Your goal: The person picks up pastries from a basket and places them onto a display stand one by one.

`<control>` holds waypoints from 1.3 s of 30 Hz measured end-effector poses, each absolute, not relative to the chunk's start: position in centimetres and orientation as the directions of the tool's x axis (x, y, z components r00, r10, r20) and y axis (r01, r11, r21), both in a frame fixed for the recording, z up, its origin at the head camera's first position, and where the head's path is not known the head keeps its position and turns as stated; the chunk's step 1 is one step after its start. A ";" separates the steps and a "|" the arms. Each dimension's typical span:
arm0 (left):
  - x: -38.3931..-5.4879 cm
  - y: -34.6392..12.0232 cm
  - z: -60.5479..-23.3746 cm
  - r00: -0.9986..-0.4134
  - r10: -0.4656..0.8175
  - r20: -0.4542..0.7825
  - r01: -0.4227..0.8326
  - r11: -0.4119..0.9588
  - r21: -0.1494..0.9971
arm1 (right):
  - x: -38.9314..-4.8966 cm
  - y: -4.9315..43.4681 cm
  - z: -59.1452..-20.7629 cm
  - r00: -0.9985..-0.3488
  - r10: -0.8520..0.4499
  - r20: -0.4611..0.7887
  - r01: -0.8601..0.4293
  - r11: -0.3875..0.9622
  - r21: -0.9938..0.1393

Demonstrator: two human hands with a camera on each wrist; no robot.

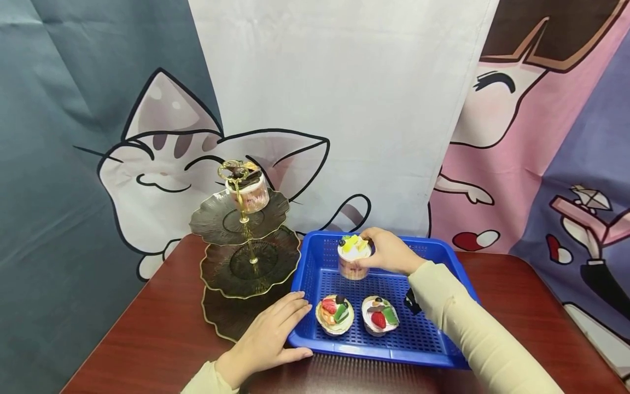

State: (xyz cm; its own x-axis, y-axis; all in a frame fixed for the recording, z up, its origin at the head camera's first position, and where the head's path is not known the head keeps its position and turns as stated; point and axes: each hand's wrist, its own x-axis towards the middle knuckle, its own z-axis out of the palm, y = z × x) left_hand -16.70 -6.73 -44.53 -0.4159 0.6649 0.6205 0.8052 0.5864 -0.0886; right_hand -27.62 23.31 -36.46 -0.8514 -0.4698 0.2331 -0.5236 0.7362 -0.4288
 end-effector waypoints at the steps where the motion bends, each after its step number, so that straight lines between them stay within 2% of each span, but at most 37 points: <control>1: -16.7 -6.7 -44.5 -0.416 0.666 0.620 0.804 0.587 -0.091 | -27.6 23.3 -36.2 -0.850 -0.473 0.232 -0.526 0.736 -0.426; 29: -16.7 -6.8 -44.5 -0.415 0.673 0.612 0.806 0.584 -0.096 | -26.7 22.1 -32.0 -0.846 -0.479 0.232 -0.533 0.756 -0.380; 39: -16.6 -6.8 -44.4 -0.434 0.671 0.601 0.802 0.591 -0.080 | -26.4 21.3 -30.8 -0.836 -0.490 0.247 -0.549 0.758 -0.352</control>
State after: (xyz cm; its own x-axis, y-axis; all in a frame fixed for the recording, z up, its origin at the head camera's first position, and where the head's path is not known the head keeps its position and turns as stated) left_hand -16.59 -6.82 -44.44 -0.4342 0.6711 0.6009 0.8025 0.5912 -0.0804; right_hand -26.37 21.35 -30.85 -0.8359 -0.4900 0.2474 -0.5487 0.7581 -0.3524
